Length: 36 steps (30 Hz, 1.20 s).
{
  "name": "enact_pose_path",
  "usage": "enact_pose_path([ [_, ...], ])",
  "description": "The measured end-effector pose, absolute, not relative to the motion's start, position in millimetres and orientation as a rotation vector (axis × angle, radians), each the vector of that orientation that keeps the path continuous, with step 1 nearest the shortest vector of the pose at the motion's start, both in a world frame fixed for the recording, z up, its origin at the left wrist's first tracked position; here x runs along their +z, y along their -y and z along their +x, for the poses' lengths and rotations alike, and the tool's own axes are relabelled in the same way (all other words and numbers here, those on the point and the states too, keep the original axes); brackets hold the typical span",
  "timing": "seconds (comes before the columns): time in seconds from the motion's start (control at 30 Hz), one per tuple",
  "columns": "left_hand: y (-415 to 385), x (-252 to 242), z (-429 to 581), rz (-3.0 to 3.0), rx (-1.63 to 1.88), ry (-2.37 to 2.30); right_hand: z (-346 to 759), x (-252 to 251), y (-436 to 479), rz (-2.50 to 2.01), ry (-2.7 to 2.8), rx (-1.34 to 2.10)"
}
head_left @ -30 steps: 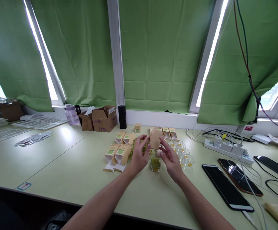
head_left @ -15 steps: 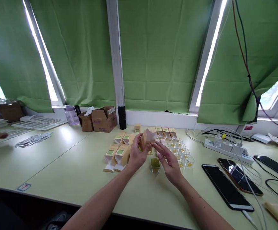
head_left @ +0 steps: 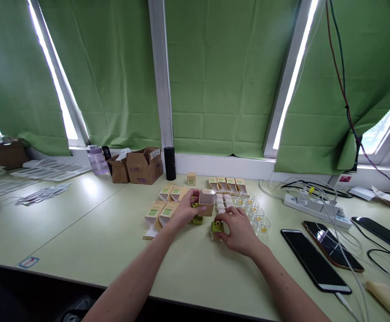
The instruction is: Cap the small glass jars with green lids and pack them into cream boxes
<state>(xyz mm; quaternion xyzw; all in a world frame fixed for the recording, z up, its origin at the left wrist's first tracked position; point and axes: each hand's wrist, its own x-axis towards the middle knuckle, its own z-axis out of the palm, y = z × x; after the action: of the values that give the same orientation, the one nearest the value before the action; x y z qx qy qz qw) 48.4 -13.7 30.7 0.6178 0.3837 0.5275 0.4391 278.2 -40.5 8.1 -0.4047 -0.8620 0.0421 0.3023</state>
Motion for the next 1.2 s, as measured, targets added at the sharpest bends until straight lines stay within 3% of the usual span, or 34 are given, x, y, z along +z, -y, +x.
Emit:
enact_pose_path([
  [0.37, 23, 40, 46, 2.159, 0.880, -1.464, 298, 30, 40, -1.344, 2.397, 0.093],
  [0.57, 27, 41, 50, 2.270, 0.714, -1.481, 296, 27, 40, -1.368, 2.396, 0.033],
  [0.97, 29, 42, 44, 2.272, 1.073, -0.967, 297, 25, 39, -1.355, 2.369, -0.010],
  [1.2, 30, 36, 52, 2.272, 1.038, -1.189, 296, 26, 39, -1.381, 2.390, -0.011],
])
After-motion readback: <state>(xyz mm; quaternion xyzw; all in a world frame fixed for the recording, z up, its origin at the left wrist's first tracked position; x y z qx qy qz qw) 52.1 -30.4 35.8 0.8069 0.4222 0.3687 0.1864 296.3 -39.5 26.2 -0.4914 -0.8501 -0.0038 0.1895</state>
